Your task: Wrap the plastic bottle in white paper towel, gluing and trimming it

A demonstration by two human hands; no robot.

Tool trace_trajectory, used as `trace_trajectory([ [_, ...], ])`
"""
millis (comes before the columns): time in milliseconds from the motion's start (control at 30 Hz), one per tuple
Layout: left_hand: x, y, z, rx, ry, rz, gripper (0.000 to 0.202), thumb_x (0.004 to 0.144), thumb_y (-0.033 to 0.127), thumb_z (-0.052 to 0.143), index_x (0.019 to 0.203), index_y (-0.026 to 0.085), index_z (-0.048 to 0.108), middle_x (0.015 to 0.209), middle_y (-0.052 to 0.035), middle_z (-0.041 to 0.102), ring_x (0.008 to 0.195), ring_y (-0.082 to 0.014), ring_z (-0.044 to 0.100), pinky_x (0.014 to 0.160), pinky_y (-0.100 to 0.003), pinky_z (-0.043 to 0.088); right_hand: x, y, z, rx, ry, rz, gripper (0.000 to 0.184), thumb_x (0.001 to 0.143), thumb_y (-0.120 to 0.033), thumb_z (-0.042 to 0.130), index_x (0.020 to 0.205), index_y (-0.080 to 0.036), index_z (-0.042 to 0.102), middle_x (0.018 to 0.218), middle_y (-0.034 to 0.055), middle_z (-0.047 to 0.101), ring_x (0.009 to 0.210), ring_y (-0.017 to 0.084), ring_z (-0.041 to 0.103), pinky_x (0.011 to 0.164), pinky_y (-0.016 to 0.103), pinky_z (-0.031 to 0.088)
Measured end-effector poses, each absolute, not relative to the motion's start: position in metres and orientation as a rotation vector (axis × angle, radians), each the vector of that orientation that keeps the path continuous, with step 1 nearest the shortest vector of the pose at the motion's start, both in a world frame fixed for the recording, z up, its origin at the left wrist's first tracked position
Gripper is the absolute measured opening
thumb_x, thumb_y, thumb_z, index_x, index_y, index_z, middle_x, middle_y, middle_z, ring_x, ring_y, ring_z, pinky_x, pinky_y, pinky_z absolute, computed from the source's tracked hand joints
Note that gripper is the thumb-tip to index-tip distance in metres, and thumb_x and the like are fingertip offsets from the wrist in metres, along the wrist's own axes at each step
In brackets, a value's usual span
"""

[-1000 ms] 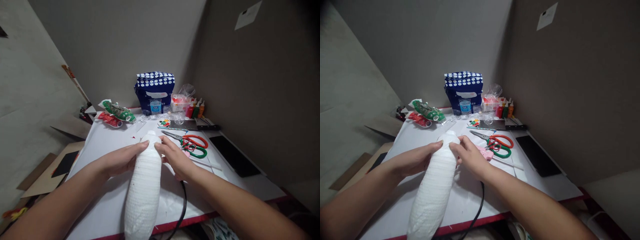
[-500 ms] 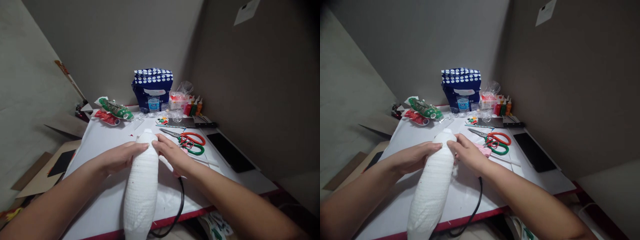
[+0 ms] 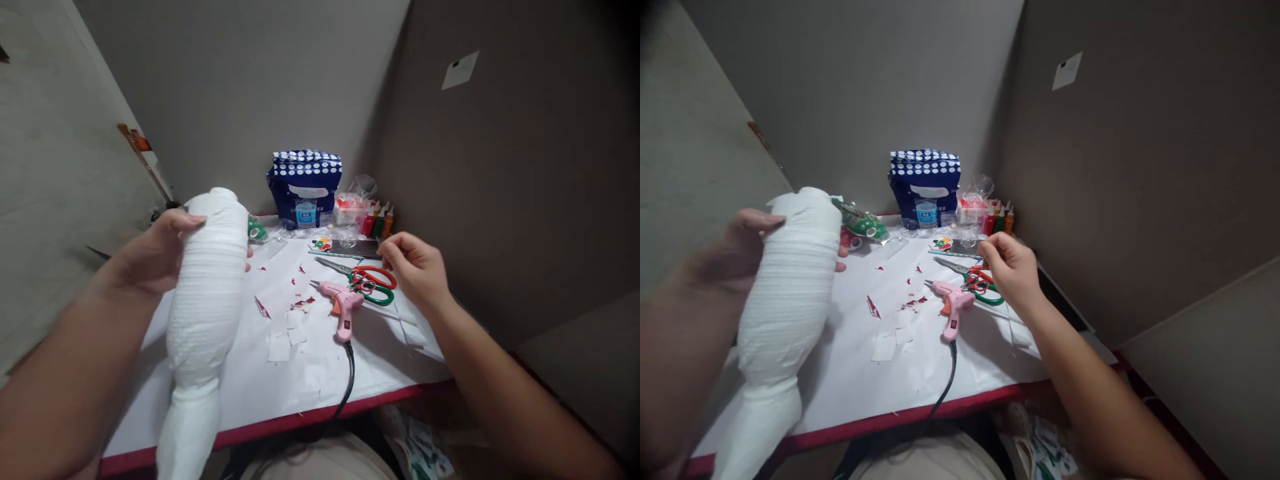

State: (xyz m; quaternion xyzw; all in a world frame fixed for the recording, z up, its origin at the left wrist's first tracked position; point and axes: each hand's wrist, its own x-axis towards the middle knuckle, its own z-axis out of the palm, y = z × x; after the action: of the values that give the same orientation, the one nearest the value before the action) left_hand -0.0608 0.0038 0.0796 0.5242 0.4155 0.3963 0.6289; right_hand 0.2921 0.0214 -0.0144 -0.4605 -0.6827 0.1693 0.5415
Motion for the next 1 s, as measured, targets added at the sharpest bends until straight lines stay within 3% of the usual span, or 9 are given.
trace_trajectory([
  [100,-0.063,0.003,0.08,1.001,1.087,0.887,0.056,0.083,0.038,0.036,0.125,0.005,0.053,0.071,-0.0067,0.073,0.071,-0.0283,0.071,0.068,-0.04,0.055,0.305,0.026,-0.028,-1.296,-1.96,0.303,0.022,0.091,-0.033,0.06,0.076,-0.018,0.061,0.07,0.0005,0.06,0.068,0.015,0.057,0.066,0.029,0.048],
  [200,-0.06,0.001,0.073,0.953,1.113,0.837,0.054,0.087,0.036,0.031,0.129,0.006,0.047,0.074,-0.0075,0.073,0.074,-0.0292,0.072,0.072,-0.043,0.054,0.31,0.039,-0.041,-1.436,-2.301,0.279,0.02,0.094,-0.032,0.057,0.107,-0.017,0.063,0.109,0.0068,0.065,0.091,0.018,0.063,0.08,0.037,0.054],
  [267,-0.059,-0.002,0.065,0.959,1.113,0.813,0.051,0.089,0.035,0.028,0.127,0.006,0.046,0.078,-0.0092,0.074,0.076,-0.0302,0.072,0.073,-0.044,0.054,0.31,0.047,-0.045,-1.501,-2.483,0.277,0.026,0.095,-0.032,0.056,0.118,-0.018,0.06,0.121,0.0085,0.061,0.099,0.02,0.063,0.085,0.041,0.054],
  [433,-0.076,-0.01,0.044,0.936,1.157,0.793,0.041,0.089,0.03,0.044,0.116,0.001,0.052,0.066,-0.0056,0.071,0.07,-0.0267,0.071,0.075,-0.04,0.054,0.301,0.053,-0.044,-1.715,-2.655,0.156,0.03,0.094,-0.032,0.058,0.121,-0.018,0.058,0.122,0.0089,0.06,0.102,0.022,0.063,0.085,0.042,0.054],
  [667,-0.112,-0.012,0.029,0.9,1.197,0.852,0.037,0.088,0.04,0.042,0.106,0.009,0.051,0.07,-0.0049,0.071,0.08,-0.0302,0.072,0.078,-0.041,0.053,0.3,0.053,-0.021,-1.86,-2.381,0.037,0.031,0.094,-0.032,0.059,0.121,-0.016,0.058,0.124,0.0116,0.059,0.103,0.022,0.062,0.087,0.042,0.053],
  [833,-0.11,-0.012,0.028,0.948,1.157,0.832,0.035,0.086,0.04,0.049,0.11,0.014,0.05,0.071,-0.0006,0.07,0.077,-0.0273,0.071,0.077,-0.04,0.052,0.305,0.05,-0.005,-1.762,-2.112,0.335,0.031,0.094,-0.033,0.058,0.121,-0.017,0.058,0.124,0.0088,0.06,0.103,0.023,0.062,0.086,0.043,0.054],
  [1000,-0.081,-0.022,0.036,1.054,1.153,0.714,0.045,0.084,0.046,0.054,0.109,0.009,0.058,0.073,-0.006,0.071,0.072,-0.028,0.07,0.067,-0.038,0.053,0.262,0.019,-0.003,-1.434,-1.886,0.835,0.032,0.094,-0.033,0.059,0.12,-0.016,0.058,0.119,0.0082,0.061,0.099,0.022,0.064,0.083,0.042,0.055],
])
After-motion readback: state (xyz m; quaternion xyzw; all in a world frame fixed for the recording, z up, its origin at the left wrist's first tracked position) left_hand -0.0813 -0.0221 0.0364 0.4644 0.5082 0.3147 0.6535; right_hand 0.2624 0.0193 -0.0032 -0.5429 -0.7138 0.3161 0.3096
